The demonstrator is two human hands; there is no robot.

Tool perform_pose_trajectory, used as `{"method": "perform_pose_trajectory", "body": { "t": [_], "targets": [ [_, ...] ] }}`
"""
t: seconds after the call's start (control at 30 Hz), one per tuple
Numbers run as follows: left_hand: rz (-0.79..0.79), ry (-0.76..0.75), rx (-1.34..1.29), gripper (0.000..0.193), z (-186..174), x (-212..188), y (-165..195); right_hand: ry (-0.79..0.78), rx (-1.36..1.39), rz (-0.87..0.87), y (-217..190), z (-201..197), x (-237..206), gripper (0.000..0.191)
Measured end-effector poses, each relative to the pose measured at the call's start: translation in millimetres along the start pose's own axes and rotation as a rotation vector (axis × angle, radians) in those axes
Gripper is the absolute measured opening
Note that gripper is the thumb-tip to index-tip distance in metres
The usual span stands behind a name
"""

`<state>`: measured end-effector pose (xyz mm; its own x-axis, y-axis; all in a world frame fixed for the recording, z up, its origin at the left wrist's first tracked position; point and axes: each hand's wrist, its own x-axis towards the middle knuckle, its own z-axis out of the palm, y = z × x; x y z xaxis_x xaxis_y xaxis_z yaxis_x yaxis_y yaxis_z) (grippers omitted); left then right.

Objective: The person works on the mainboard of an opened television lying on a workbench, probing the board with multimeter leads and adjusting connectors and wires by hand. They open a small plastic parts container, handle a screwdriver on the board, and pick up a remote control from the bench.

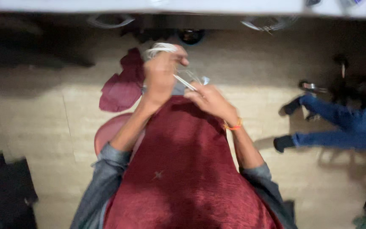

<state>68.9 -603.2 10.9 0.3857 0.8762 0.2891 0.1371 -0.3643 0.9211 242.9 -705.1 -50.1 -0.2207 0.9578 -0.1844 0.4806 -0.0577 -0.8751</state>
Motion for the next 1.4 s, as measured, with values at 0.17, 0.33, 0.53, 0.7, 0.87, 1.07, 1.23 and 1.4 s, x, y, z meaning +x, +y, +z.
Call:
{"method": "perform_pose_trajectory", "body": {
  "t": [0.17,0.33,0.53,0.7,0.87,1.07,1.23,1.4],
  "targets": [
    [-0.185,-0.263,-0.092,0.038,24.5,-32.6,-9.2,0.095,0.151,-0.183,46.7,-58.0,9.0,0.009],
    [-0.503,-0.210,-1.131,0.044,41.8,-27.5,-27.3,0.365,0.389,-0.104,58.9,4.6,38.1,0.026],
    [0.068,0.293,-0.279,0.041,12.6,1.7,-24.2,-0.149,-0.055,0.087,19.6,20.6,22.3,0.016],
    [-0.008,0.008,0.172,0.042,17.3,-38.9,-53.7,0.080,0.084,-0.006,13.3,-51.7,31.2,0.011],
    [-0.443,-0.131,-1.376,0.046,41.2,-38.3,-34.8,0.239,0.485,0.078,30.7,-21.3,65.9,0.013],
    [0.038,0.275,-0.121,0.039,3.5,-6.1,-34.5,-0.006,-0.223,-0.289,-7.8,1.6,25.1,0.011],
    [-0.264,-0.010,-0.123,0.044,24.0,-31.0,-40.6,0.250,-0.027,-0.280,-18.2,-66.4,40.0,0.010],
    [-0.491,-0.071,-1.081,0.044,44.7,-32.0,-24.4,0.328,0.251,-0.142,16.4,-33.4,71.1,0.016]
  ]
}}
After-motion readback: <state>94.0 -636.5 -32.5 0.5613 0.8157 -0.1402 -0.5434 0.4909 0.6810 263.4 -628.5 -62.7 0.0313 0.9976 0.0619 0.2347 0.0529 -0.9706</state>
